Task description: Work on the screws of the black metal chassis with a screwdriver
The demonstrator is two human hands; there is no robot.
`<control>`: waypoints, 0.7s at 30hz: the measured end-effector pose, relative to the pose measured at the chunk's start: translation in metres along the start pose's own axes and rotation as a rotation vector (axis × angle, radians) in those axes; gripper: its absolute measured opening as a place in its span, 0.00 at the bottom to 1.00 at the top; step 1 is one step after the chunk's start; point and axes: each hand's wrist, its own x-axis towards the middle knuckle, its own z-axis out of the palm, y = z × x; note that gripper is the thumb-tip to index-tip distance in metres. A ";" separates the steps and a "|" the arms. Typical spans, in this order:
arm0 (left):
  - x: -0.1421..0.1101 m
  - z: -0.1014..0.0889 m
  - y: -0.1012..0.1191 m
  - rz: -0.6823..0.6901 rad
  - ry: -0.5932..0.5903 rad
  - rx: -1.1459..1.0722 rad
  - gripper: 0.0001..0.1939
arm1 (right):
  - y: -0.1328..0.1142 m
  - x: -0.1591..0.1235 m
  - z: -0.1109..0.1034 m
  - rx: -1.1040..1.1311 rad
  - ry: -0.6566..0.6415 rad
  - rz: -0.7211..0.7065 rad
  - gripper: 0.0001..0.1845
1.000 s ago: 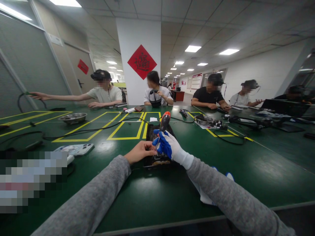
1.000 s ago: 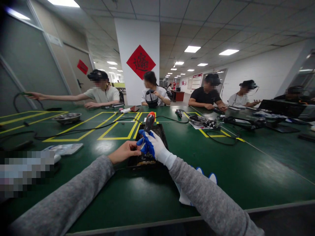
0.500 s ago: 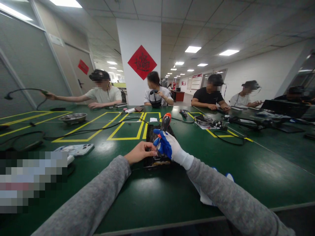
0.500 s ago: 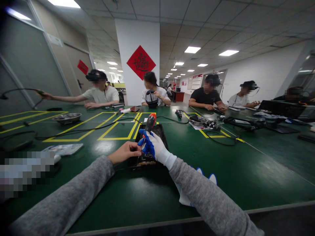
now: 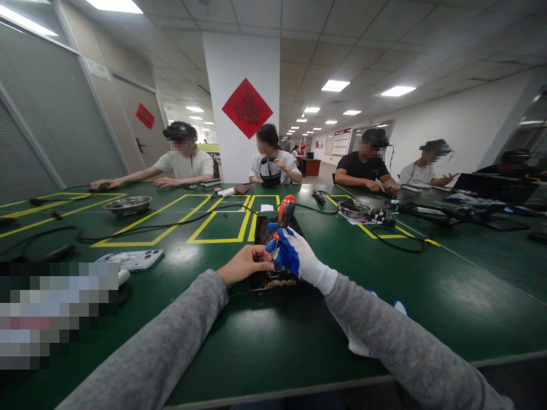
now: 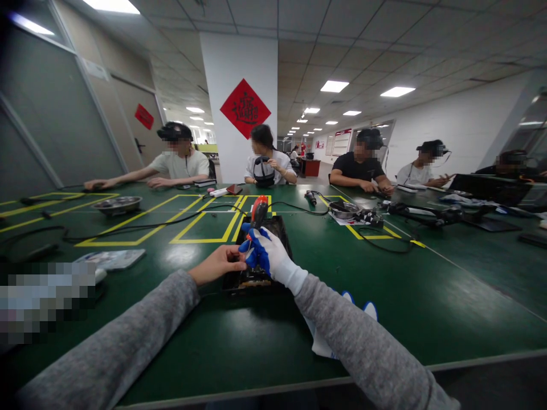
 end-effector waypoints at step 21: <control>-0.001 -0.005 0.004 -0.041 -0.171 -0.084 0.14 | 0.004 0.005 -0.004 -0.002 0.051 0.039 0.21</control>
